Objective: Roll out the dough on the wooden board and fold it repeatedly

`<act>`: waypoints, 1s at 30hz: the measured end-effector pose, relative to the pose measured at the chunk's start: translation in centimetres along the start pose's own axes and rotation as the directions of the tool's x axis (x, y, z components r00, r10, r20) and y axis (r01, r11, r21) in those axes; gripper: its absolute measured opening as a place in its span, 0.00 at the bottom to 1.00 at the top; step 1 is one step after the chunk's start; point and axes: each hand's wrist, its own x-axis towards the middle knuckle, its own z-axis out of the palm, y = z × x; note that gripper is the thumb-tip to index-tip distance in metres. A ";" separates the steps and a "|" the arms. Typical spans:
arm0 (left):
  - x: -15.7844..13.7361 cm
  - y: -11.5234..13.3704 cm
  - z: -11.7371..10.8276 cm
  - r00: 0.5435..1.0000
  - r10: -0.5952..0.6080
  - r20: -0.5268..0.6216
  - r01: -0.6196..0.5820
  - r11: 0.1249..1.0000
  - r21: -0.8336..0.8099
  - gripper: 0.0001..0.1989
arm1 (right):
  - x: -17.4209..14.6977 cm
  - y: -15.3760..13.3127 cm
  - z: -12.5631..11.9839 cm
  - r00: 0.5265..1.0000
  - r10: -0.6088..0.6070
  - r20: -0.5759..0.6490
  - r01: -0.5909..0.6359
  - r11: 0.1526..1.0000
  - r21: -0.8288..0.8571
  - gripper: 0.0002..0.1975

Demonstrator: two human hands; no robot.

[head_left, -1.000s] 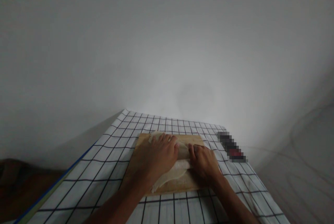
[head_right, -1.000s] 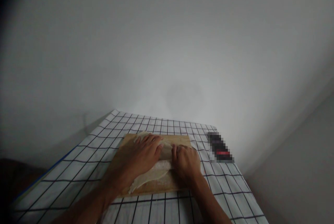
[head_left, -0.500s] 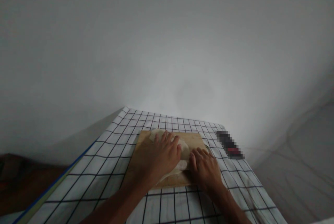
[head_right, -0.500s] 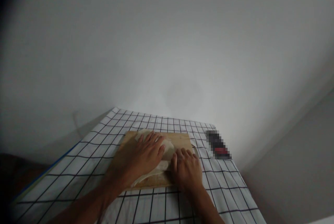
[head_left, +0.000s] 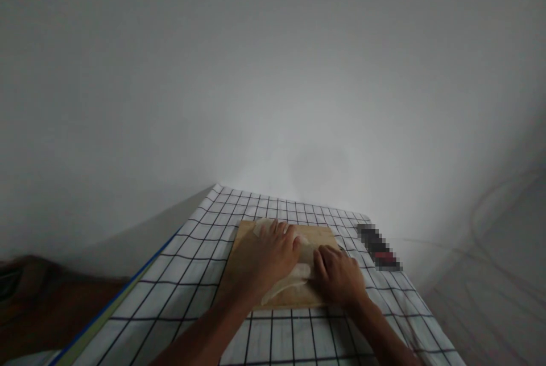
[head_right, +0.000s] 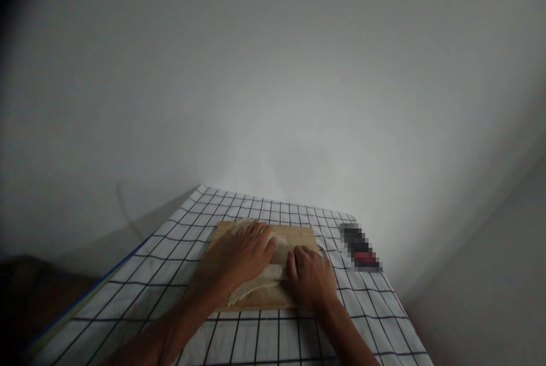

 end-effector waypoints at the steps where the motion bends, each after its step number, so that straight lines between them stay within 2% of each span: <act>1: 0.4 -0.1 0.0 1.000 -0.015 -0.005 0.015 1.000 0.004 0.17 | 1.0 0.3 -0.1 1.000 0.007 0.004 -0.007 1.000 0.013 0.18; 5: 1.9 -0.4 -0.1 0.993 -0.114 0.017 0.114 0.993 0.023 0.17 | 4.5 1.2 -0.3 0.999 -0.031 -0.033 0.033 0.998 0.060 0.15; 10: 2.3 -0.3 0.0 0.986 -0.160 0.037 0.157 0.985 0.075 0.16 | 6.2 2.0 0.2 0.989 -0.128 0.071 0.119 0.985 0.122 0.16; 15: 2.1 -0.3 0.3 0.990 -0.122 0.076 0.115 0.989 0.096 0.17 | 5.3 2.1 0.5 0.993 -0.113 0.017 0.110 0.986 0.125 0.18; 25: 1.9 -0.2 1.0 0.996 -0.076 0.053 0.071 0.992 0.102 0.19 | 3.2 1.7 0.7 0.992 -0.128 -0.016 0.129 0.991 0.045 0.19; 30: 1.2 0.1 1.2 0.998 -0.040 0.057 0.035 0.996 0.086 0.21 | 1.6 1.4 0.9 0.996 -0.080 -0.041 0.080 0.997 0.011 0.19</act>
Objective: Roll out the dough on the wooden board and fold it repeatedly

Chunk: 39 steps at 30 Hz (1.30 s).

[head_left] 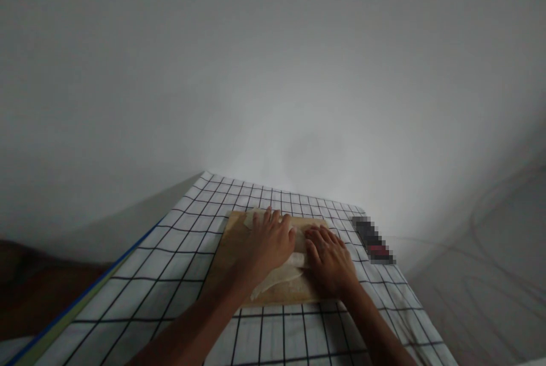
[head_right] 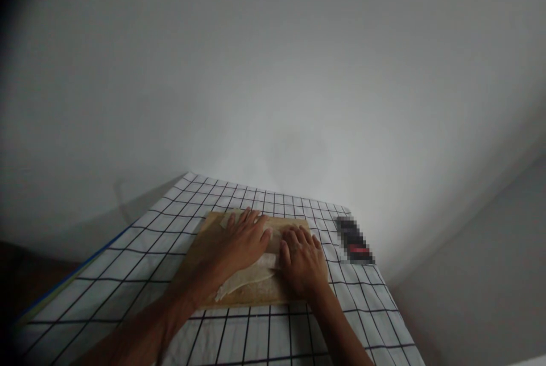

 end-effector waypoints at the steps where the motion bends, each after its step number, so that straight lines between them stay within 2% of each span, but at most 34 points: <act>1: -0.2 0.1 0.0 1.000 0.010 -0.008 -0.010 1.000 -0.002 0.21 | -0.4 -0.2 0.0 1.000 0.012 -0.007 -0.012 1.000 -0.003 0.19; 7: -2.0 0.7 -0.6 0.995 0.052 -0.088 -0.054 0.998 -0.023 0.19 | -2.7 -1.0 0.0 0.999 -0.001 -0.048 0.000 1.000 -0.017 0.20; 11: -2.5 1.0 -0.9 0.995 0.030 -0.098 -0.035 0.998 -0.048 0.18 | -2.9 -1.0 0.1 0.997 -0.013 -0.076 0.011 1.000 -0.021 0.21; 15: -1.7 1.1 -1.1 0.994 -0.049 -0.098 0.042 0.996 -0.077 0.18 | -1.2 -0.8 -0.2 0.998 -0.003 -0.060 0.003 1.000 0.002 0.20; 19: -0.2 0.9 -1.9 0.989 -0.138 -0.048 0.132 0.986 -0.106 0.17 | 2.0 0.3 -0.2 0.999 -0.032 0.006 0.032 0.996 0.087 0.22; 22: 0.6 0.6 -2.1 0.982 -0.191 -0.015 0.187 0.974 -0.125 0.17 | 4.6 1.7 0.4 0.998 -0.046 0.034 0.043 0.996 0.081 0.23; 28: 1.2 0.1 -1.5 0.976 -0.214 -0.030 0.210 0.972 -0.105 0.17 | 8.4 3.6 2.1 0.965 -0.237 0.111 0.247 0.964 -0.095 0.18; 34: 1.9 -0.4 -1.2 0.971 -0.240 0.009 0.240 0.968 -0.079 0.17 | 9.6 4.0 3.0 0.945 -0.288 0.156 0.313 0.934 -0.171 0.18; 39: 2.1 -0.5 -0.8 0.978 -0.205 -0.028 0.203 0.978 -0.057 0.18 | 8.6 3.9 2.9 0.951 -0.246 0.186 0.283 0.936 -0.209 0.16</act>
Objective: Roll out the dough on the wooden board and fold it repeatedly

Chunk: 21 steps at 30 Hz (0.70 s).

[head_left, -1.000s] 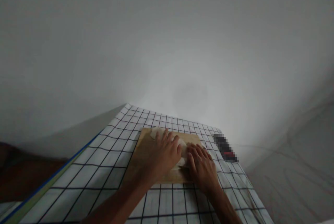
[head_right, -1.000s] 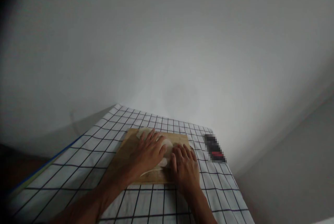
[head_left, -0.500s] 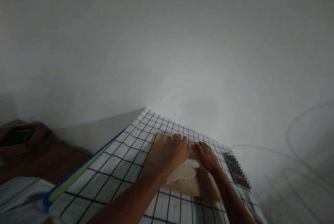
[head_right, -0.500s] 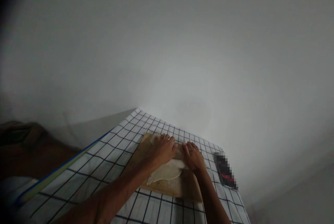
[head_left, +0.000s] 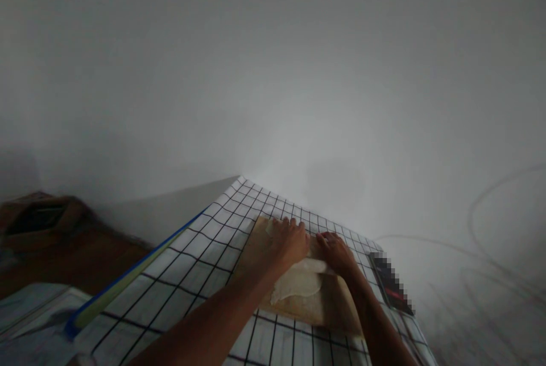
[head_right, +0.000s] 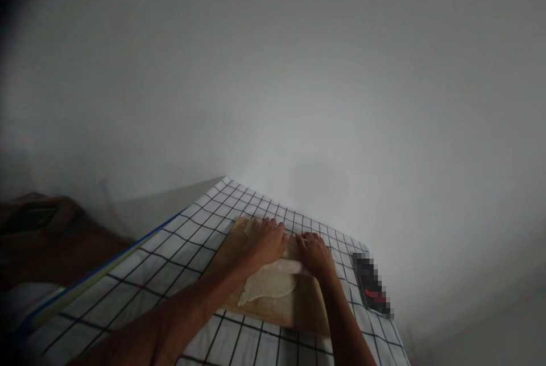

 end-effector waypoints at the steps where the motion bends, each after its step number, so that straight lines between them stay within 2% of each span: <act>1: 0.0 0.0 0.1 1.000 0.007 -0.007 -0.007 1.000 0.003 0.18 | -0.3 -0.2 -0.2 1.000 0.026 0.005 -0.026 1.000 -0.003 0.15; 5: -0.3 0.1 0.3 0.999 0.026 -0.031 -0.026 1.000 0.002 0.17 | -1.9 -1.5 -1.1 0.990 0.139 -0.008 -0.139 0.990 -0.004 0.14; 10: -0.7 0.2 0.3 0.997 0.076 -0.015 -0.076 0.997 -0.018 0.17 | -3.7 -2.7 -1.9 0.986 0.162 -0.048 -0.164 0.986 -0.038 0.15; 16: -0.8 0.2 0.6 0.994 0.106 -0.034 -0.107 0.994 -0.014 0.17 | -5.8 -3.9 -1.6 0.962 0.236 -0.140 -0.231 0.972 0.045 0.17; 21: -0.9 0.3 0.5 0.990 0.138 -0.015 -0.138 0.990 -0.023 0.18 | -8.5 -4.5 -0.2 0.971 0.152 -0.184 -0.156 0.988 -0.005 0.21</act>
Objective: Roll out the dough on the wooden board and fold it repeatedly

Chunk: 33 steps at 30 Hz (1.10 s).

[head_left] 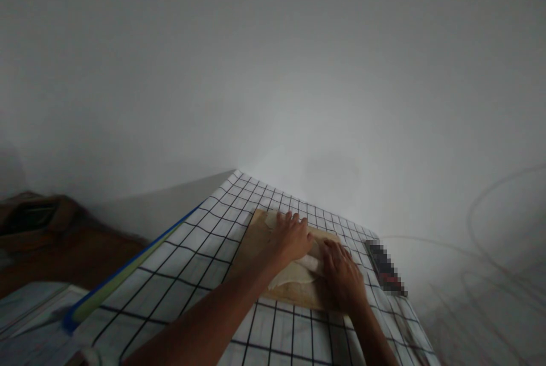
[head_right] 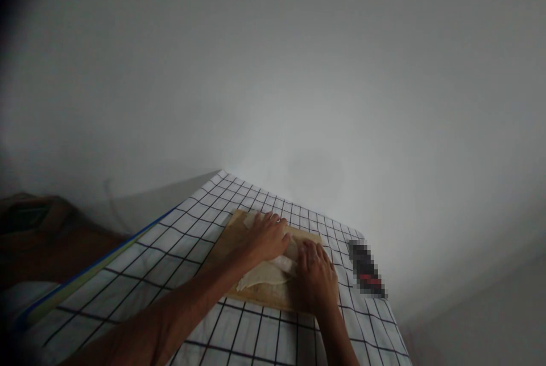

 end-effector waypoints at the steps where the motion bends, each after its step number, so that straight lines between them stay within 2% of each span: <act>1: 0.0 0.0 -0.1 1.000 0.004 0.005 -0.004 1.000 0.000 0.18 | -0.3 0.1 0.1 1.000 -0.026 -0.008 0.026 1.000 0.008 0.22; 4: 0.1 0.2 -0.4 1.000 -0.007 0.018 0.007 1.000 -0.003 0.17 | -0.1 0.3 -0.1 1.000 -0.014 -0.011 0.015 0.994 0.108 0.19; 8: 0.4 0.4 -0.8 0.996 -0.075 0.041 0.076 0.997 -0.007 0.16 | 3.0 0.8 -0.8 0.985 0.168 0.049 -0.175 0.947 0.270 0.22; 10: 0.5 0.4 -0.7 0.993 -0.110 0.038 0.110 0.994 -0.004 0.17 | 4.8 1.2 -0.9 0.980 0.174 0.095 -0.195 0.933 0.303 0.25; 14: 0.8 0.5 -0.4 0.990 -0.137 0.025 0.137 0.991 0.014 0.17 | 7.9 2.2 -0.2 0.984 0.073 0.163 -0.124 0.937 0.327 0.27; 20: 1.2 0.1 0.1 0.990 -0.141 0.012 0.141 0.990 0.024 0.17 | 10.7 2.9 0.8 0.989 -0.030 0.143 -0.009 0.964 0.267 0.25; 25: 2.1 -0.4 -0.2 0.985 -0.168 0.031 0.168 0.986 0.014 0.17 | 12.6 2.9 1.6 0.989 -0.067 0.130 0.035 0.971 0.237 0.22; 28: 2.3 -0.4 -0.4 0.984 -0.176 -0.002 0.176 0.984 0.023 0.18 | 13.4 3.0 2.1 0.988 -0.080 0.132 0.050 0.975 0.215 0.22; 33: 2.2 -0.2 -0.5 0.985 -0.169 -0.029 0.169 0.985 0.011 0.17 | 13.0 3.2 2.3 0.981 -0.120 0.151 0.095 0.982 0.165 0.16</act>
